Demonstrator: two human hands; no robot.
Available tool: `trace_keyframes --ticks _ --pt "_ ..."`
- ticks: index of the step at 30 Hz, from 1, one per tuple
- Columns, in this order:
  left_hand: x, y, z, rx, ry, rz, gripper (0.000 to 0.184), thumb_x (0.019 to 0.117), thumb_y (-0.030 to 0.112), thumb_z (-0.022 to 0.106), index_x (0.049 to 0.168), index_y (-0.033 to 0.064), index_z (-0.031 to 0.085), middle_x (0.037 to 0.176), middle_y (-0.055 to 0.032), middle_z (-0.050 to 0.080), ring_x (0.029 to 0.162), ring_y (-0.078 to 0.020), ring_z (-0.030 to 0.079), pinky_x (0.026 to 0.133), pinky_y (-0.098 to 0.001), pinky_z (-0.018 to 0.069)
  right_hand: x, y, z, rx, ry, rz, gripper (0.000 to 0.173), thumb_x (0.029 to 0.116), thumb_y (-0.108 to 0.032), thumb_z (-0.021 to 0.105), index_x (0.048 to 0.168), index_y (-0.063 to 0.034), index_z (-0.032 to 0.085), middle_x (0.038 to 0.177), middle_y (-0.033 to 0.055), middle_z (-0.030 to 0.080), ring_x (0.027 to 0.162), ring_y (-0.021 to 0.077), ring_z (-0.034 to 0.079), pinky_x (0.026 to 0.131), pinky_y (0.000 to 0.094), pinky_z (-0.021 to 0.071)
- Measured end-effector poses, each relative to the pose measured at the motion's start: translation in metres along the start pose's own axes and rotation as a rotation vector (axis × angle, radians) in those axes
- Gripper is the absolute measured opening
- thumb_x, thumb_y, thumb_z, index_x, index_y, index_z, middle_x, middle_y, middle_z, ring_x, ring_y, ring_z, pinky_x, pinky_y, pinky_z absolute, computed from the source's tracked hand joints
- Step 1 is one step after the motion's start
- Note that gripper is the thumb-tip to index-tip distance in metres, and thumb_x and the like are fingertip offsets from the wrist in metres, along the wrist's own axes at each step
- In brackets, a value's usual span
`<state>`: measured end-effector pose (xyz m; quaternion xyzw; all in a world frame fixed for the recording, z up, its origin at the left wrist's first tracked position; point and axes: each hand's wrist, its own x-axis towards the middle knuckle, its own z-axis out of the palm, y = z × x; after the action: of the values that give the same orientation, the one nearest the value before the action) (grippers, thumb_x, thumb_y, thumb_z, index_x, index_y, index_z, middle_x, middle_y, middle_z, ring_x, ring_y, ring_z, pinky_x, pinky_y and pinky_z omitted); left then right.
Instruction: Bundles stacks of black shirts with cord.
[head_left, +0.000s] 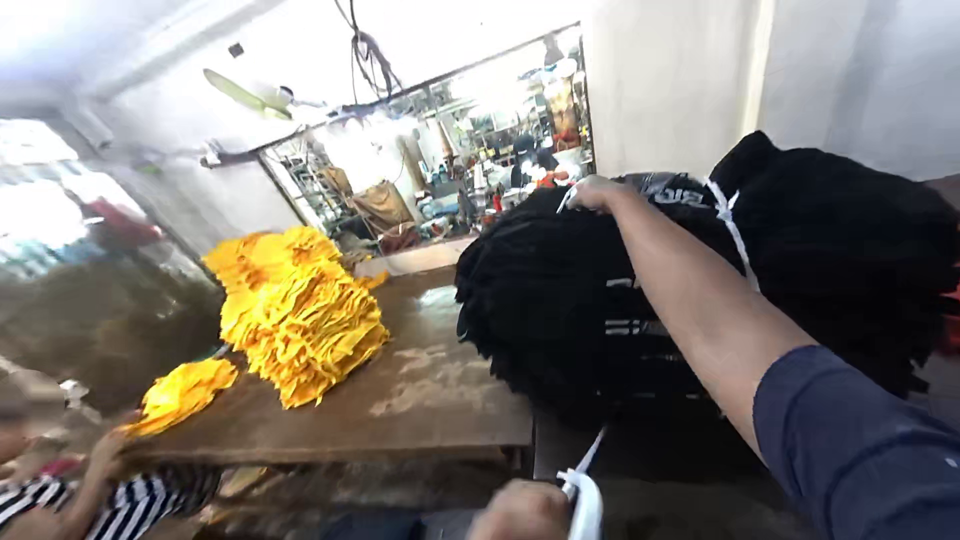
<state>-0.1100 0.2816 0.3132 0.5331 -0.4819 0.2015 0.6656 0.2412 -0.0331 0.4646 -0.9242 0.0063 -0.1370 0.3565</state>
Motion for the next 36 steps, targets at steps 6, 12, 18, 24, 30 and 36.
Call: trace_keyframes --ticks 6,12,18,24,30,36 --pt "0.169 -0.034 -0.006 -0.387 0.1 0.159 0.017 0.1026 0.02 0.057 0.108 0.01 0.07 0.085 -0.0056 0.072 0.076 -0.0165 0.071 0.073 -0.0334 0.0603 0.051 0.054 0.027 0.363 0.125 -0.153 0.045 0.0894 -0.022 0.076 0.125 0.0043 0.065 0.124 0.0284 0.065 0.118 0.0431 0.062 0.101 0.0648 0.0477" --pt "0.402 -0.318 0.053 -0.021 0.488 -0.259 0.016 0.1036 0.012 0.046 0.09 0.0072 0.051 0.061 0.0028 0.043 0.047 -0.0063 0.04 0.044 -0.0236 0.0384 0.08 0.055 0.006 0.596 0.084 -0.035 0.032 0.1028 -0.013 0.056 0.131 0.0011 0.061 0.126 0.0252 0.064 0.109 0.0384 0.065 0.089 0.0583 0.0541" --pt "0.435 -0.423 0.011 0.17 0.428 -0.895 0.008 0.0953 0.01 0.057 0.088 0.0074 0.058 0.064 -0.0005 0.048 0.05 -0.011 0.043 0.048 -0.0281 0.0408 0.101 0.054 -0.005 0.822 0.061 0.002 0.048 0.0943 0.001 0.053 0.142 -0.0052 0.055 0.141 0.0168 0.056 0.122 0.0313 0.058 0.092 0.0534 0.0536" --pt "0.421 -0.415 0.017 0.015 0.152 -0.894 0.014 0.0982 0.016 0.053 0.098 0.0038 0.061 0.078 -0.0062 0.06 0.065 -0.0155 0.057 0.059 -0.0345 0.0509 0.097 0.051 0.0 0.521 0.015 -0.032 0.052 0.1004 -0.011 0.05 0.152 -0.015 0.048 0.15 0.0152 0.052 0.135 0.0335 0.052 0.103 0.0631 0.0458" --pt "0.405 -0.391 0.021 0.006 0.308 -0.72 0.04 0.1056 0.032 0.05 0.115 -0.0037 0.063 0.099 -0.0165 0.066 0.087 -0.0242 0.063 0.079 -0.0461 0.0545 0.068 0.009 -0.017 -0.471 0.014 -0.162 0.032 0.1056 -0.015 0.048 0.13 -0.0004 0.062 0.126 0.0244 0.066 0.123 0.0412 0.062 0.101 0.0619 0.0477" --pt "0.409 -0.382 0.021 0.32 0.314 -0.725 0.048 0.099 0.046 0.058 0.097 -0.0004 0.07 0.093 -0.0196 0.07 0.088 -0.0347 0.068 0.077 -0.0599 0.053 0.045 -0.006 -0.031 -0.872 0.094 -0.306 0.031 0.1021 -0.02 0.049 0.113 -0.002 0.071 0.107 0.022 0.071 0.11 0.0417 0.065 0.103 0.0631 0.0392"
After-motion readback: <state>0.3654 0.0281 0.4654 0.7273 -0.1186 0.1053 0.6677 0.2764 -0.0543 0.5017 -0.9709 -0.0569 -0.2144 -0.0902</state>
